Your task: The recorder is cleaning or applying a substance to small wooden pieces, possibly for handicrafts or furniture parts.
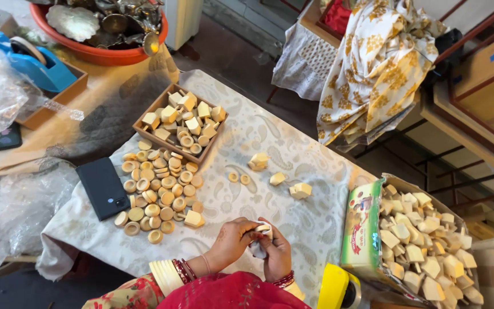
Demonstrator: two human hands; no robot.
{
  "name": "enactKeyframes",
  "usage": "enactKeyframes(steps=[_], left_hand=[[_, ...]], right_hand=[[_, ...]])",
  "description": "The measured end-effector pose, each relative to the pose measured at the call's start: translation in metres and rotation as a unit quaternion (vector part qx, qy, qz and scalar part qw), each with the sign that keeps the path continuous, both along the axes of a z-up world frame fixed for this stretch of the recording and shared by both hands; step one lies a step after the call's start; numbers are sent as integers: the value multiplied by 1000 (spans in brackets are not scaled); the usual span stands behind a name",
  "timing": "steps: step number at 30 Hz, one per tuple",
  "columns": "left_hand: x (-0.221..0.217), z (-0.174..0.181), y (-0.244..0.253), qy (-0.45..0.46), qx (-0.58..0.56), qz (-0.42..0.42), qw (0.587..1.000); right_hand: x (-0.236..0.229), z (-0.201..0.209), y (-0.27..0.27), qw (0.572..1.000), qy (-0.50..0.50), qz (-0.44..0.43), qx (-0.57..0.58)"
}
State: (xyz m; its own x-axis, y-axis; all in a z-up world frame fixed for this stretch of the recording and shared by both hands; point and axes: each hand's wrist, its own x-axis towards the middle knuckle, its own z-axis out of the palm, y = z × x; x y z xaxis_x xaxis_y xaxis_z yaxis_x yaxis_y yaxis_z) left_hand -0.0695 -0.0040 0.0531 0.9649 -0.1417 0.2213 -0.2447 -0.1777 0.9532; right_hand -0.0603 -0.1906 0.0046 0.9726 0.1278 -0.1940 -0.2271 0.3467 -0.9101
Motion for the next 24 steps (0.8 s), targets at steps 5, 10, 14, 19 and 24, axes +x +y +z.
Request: enactKeyframes(steps=[5, 10, 14, 19, 24], left_hand=[[-7, -20, -1, -42, 35, 11, 998], [-4, -5, 3, -59, 81, 8, 995], [-3, -4, 2, 17, -71, -14, 997], [-2, -9, 5, -18, 142, -21, 990], [12, -34, -2, 7, -25, -44, 999]], right_hand=[[-9, 32, 5, 841, -234, 32, -487], [-4, 44, 10, 895, -226, 31, -383], [3, 19, -3, 966, -116, 50, -224], [-3, 46, 4, 804, -264, 44, -532], [10, 28, -15, 989, -31, 107, -96]])
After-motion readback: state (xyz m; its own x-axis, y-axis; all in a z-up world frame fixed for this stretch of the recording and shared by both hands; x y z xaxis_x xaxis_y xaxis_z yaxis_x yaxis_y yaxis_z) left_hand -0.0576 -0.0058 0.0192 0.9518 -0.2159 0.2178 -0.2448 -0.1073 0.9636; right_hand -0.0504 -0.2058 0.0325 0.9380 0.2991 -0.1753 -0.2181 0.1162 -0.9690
